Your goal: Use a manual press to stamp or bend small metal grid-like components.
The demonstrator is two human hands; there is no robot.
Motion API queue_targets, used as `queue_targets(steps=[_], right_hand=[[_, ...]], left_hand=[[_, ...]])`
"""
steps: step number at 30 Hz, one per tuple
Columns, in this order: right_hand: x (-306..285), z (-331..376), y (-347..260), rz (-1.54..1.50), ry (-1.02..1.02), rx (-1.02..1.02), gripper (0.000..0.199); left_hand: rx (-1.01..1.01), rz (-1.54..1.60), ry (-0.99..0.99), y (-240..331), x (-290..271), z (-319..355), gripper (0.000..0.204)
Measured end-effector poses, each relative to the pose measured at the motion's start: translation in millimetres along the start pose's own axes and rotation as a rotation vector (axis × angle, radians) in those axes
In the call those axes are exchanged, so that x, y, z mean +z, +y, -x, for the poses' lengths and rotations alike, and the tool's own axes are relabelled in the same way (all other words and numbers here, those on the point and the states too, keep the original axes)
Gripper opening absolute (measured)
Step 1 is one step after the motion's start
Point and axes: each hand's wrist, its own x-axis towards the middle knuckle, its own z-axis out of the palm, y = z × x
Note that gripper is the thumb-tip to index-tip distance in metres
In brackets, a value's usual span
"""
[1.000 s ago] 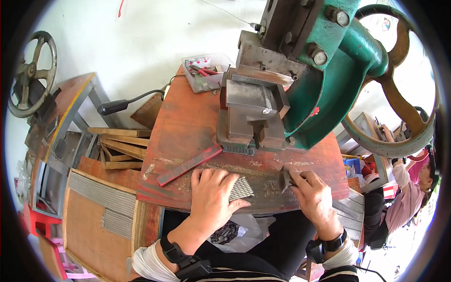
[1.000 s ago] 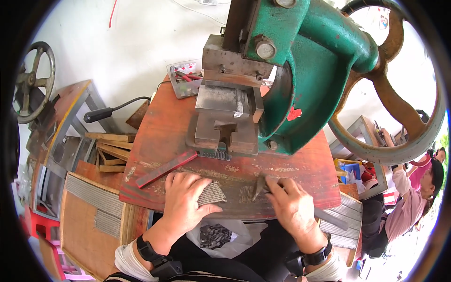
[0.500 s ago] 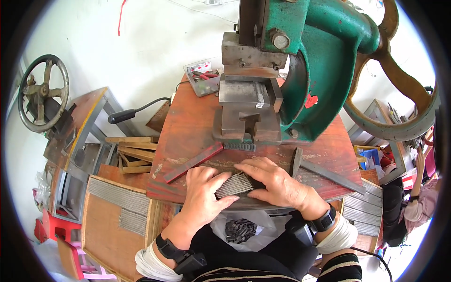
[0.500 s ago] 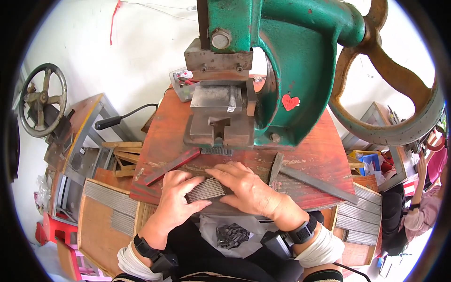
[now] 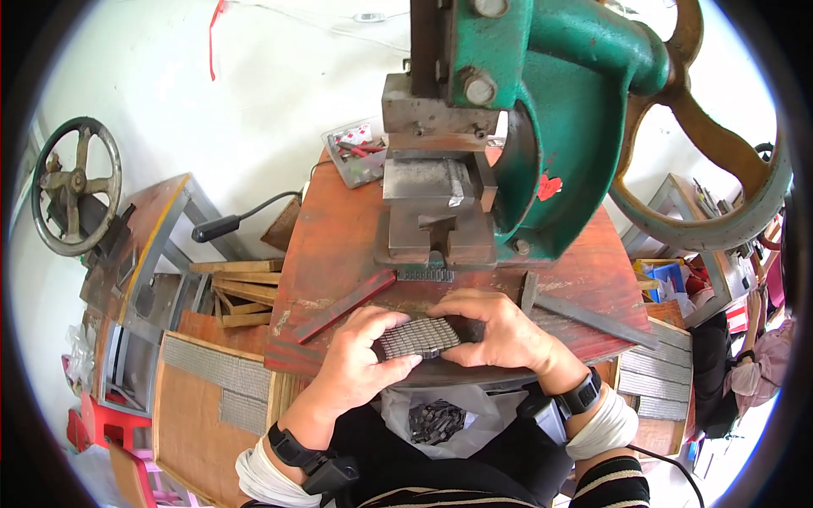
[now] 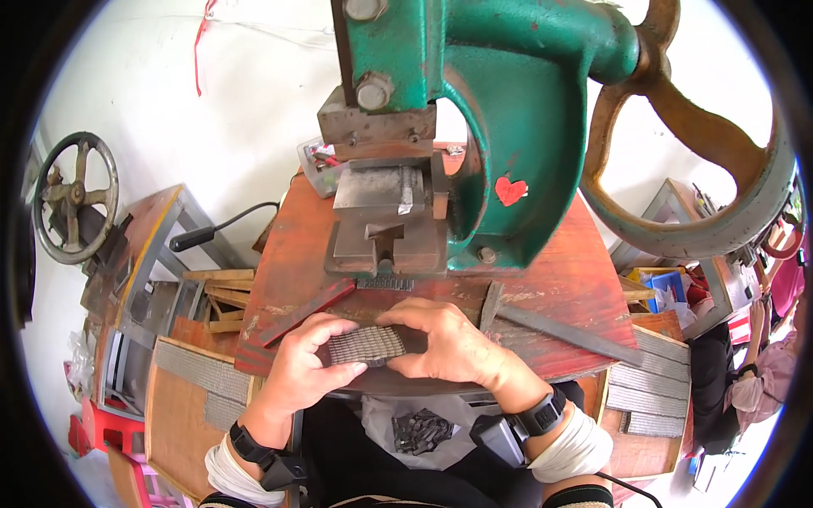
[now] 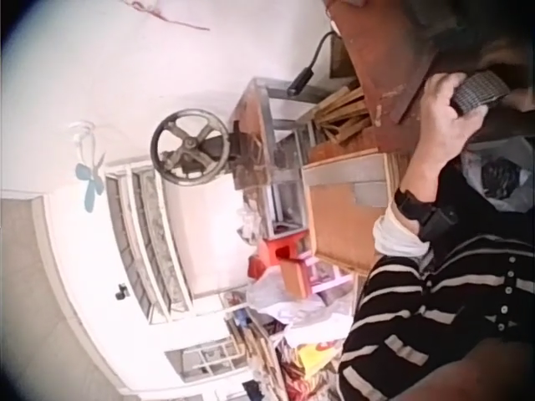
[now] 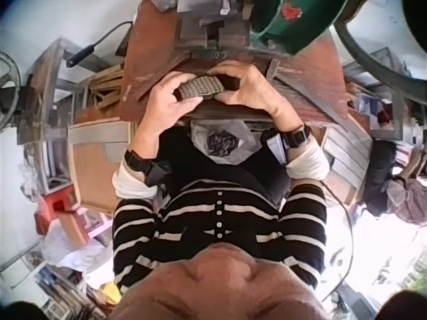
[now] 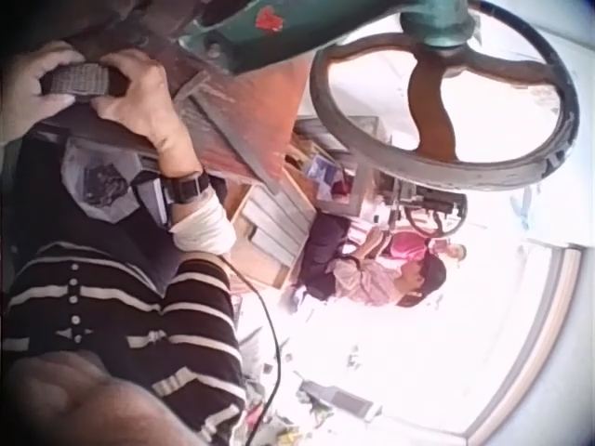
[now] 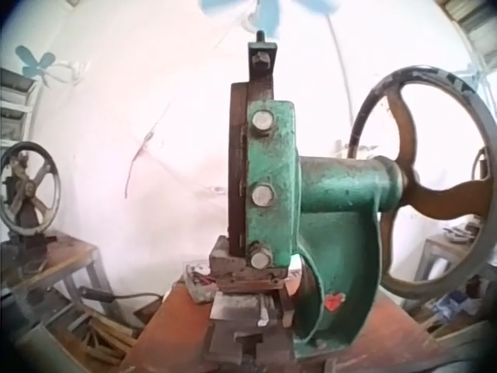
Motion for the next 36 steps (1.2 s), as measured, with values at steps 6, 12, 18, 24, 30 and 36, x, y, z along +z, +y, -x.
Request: queue_targets(steps=[6,12,18,24,30,36], right_hand=[[-12.9,23.5,-31.3,-0.712,0.250,0.254,0.045],[-35.3,40.5,-61.3,-0.692,0.308,0.423,0.054],[-38.4,44.0,-66.5,-0.716,0.363,0.423,0.061],[-39.9,53.5,-66.3,-0.683,0.383,0.390,0.063],[-39.7,59.5,-62.4,-0.669,0.412,0.439,0.064],[-26.1,47.5,-46.8,-0.698,0.326,0.450,0.061]], left_hand=[[-0.337,0.669,-0.144,38.2,-1.0,-27.3,0.047],[-0.467,0.776,-0.267,64.8,3.7,-46.0,0.049],[-0.420,0.791,-0.257,69.6,10.1,-47.1,0.054],[-0.357,0.746,-0.240,71.9,18.8,-44.8,0.058],[-0.406,0.694,-0.291,74.4,18.2,-48.1,0.056],[-0.401,0.607,-0.214,59.8,10.0,-35.1,0.050]])
